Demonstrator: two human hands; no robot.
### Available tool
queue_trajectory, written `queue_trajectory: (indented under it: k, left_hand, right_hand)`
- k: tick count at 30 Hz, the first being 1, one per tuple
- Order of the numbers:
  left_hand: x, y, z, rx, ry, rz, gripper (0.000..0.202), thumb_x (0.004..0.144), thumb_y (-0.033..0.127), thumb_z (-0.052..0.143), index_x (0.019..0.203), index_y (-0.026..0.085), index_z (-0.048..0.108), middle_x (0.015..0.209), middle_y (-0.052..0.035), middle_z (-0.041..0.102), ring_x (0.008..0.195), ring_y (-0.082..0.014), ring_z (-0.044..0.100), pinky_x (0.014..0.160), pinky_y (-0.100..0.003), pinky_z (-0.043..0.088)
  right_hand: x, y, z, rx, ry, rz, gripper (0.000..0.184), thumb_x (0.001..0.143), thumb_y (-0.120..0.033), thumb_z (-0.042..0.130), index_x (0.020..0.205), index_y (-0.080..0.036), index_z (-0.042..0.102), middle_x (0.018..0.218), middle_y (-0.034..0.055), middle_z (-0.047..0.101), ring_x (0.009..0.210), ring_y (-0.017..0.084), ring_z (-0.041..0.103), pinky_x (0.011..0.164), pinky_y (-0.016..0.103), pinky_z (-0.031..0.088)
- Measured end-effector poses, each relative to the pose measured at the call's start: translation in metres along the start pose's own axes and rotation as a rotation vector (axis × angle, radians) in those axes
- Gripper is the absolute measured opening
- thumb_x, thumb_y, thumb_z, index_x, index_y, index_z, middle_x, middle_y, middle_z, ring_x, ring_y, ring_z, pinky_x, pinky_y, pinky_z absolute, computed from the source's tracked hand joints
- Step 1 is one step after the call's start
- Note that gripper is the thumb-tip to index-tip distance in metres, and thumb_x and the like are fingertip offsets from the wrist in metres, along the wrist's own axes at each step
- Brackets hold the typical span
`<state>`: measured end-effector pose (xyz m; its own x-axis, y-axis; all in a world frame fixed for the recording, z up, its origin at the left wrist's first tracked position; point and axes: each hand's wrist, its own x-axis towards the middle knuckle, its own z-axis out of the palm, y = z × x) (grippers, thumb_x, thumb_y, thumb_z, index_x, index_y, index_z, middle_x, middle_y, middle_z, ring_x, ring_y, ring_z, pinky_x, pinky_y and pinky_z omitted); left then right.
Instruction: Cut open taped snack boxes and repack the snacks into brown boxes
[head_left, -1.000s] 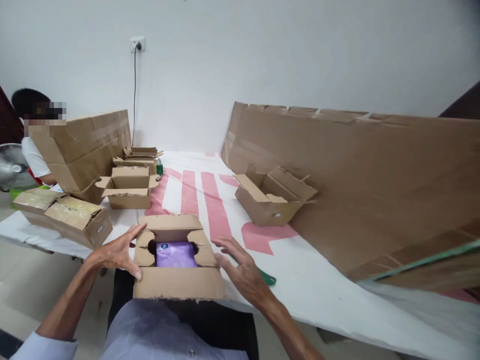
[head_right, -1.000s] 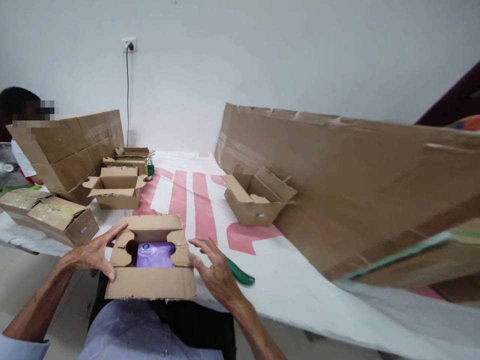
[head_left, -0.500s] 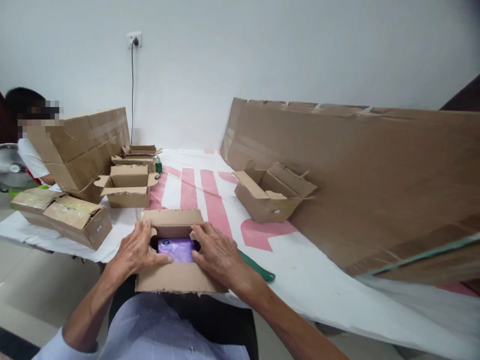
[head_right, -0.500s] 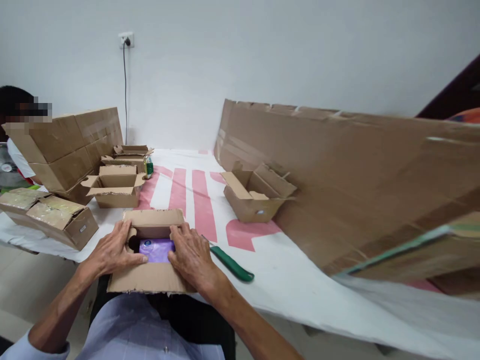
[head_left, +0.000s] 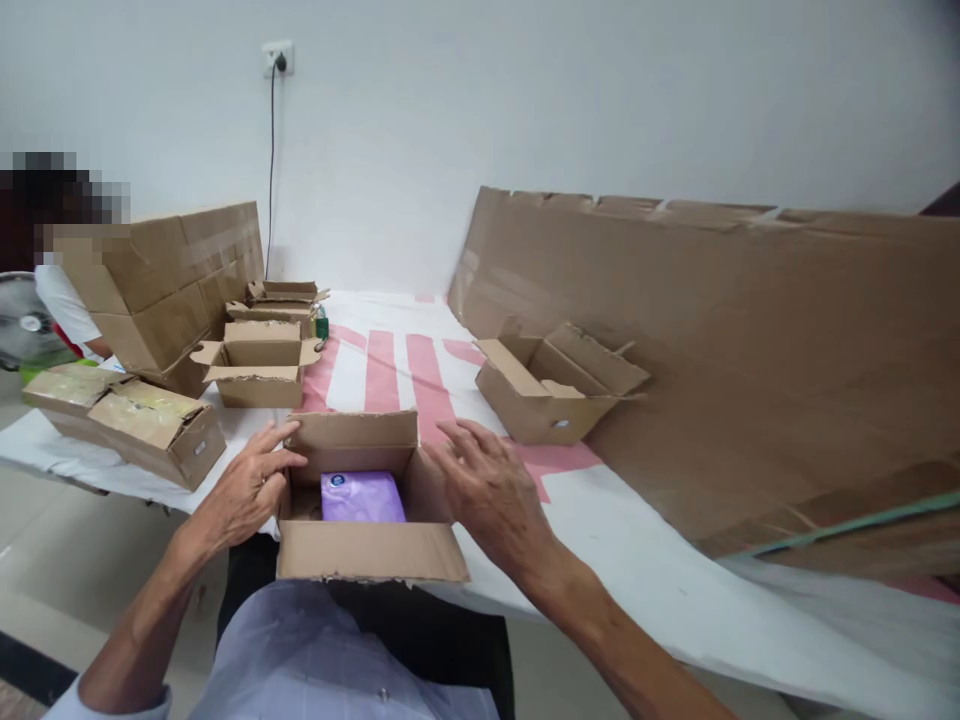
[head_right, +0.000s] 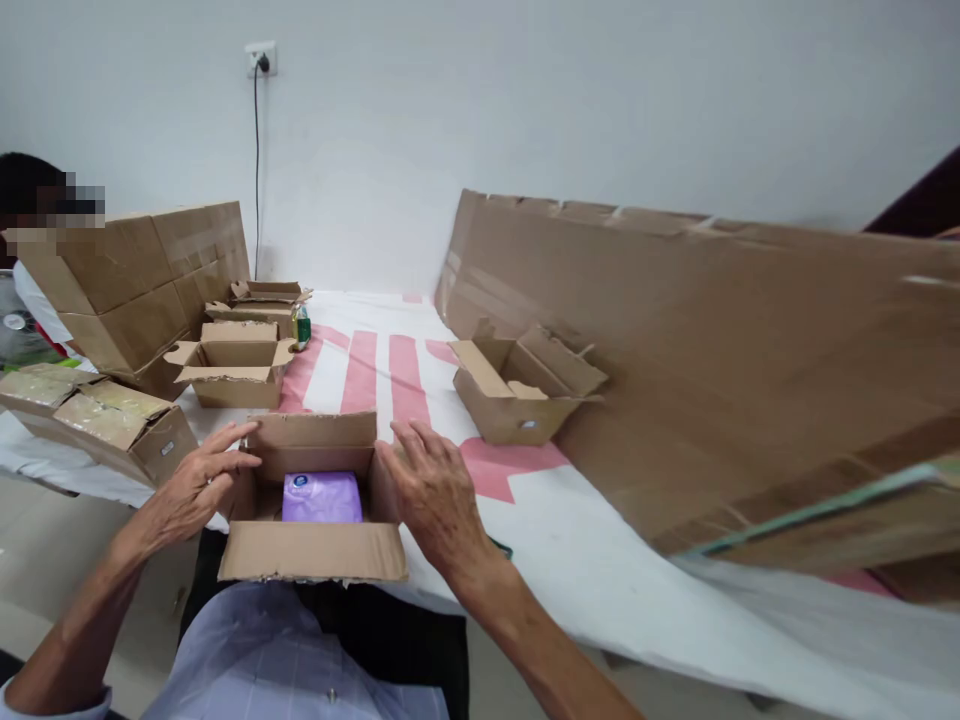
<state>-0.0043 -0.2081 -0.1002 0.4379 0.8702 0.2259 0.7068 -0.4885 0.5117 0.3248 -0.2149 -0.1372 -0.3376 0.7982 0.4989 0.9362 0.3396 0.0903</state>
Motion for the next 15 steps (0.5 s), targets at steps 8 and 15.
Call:
queue_trajectory:
  k: [8,15]
  left_hand:
    - [-0.023,-0.016,0.003,0.166,-0.115,-0.146,0.097,0.075,0.073,0.080,0.155,0.027,0.049,0.172,-0.0140,0.034,0.161,-0.0455,0.018,0.127,-0.068,0.021]
    - [-0.015,-0.016,0.006,0.058,-0.216,-0.119,0.122,0.066,0.069,0.089,0.165,0.028,0.031,0.168,-0.0188,0.035,0.154,-0.0456,0.034,0.125,-0.062,0.030]
  right_hand:
    - [0.019,-0.003,-0.003,0.038,-0.242,-0.244,0.030,0.095,-0.005,0.052,0.088,-0.018,0.078,0.099,0.0126,0.078,0.108,0.030,0.062,0.096,0.043,0.042]
    - [0.054,-0.047,-0.018,0.029,-0.701,-0.129,0.026,0.096,-0.008,0.054,0.083,-0.015,0.076,0.087,0.0182,0.078,0.084,0.032,0.072,0.076,0.043,0.042]
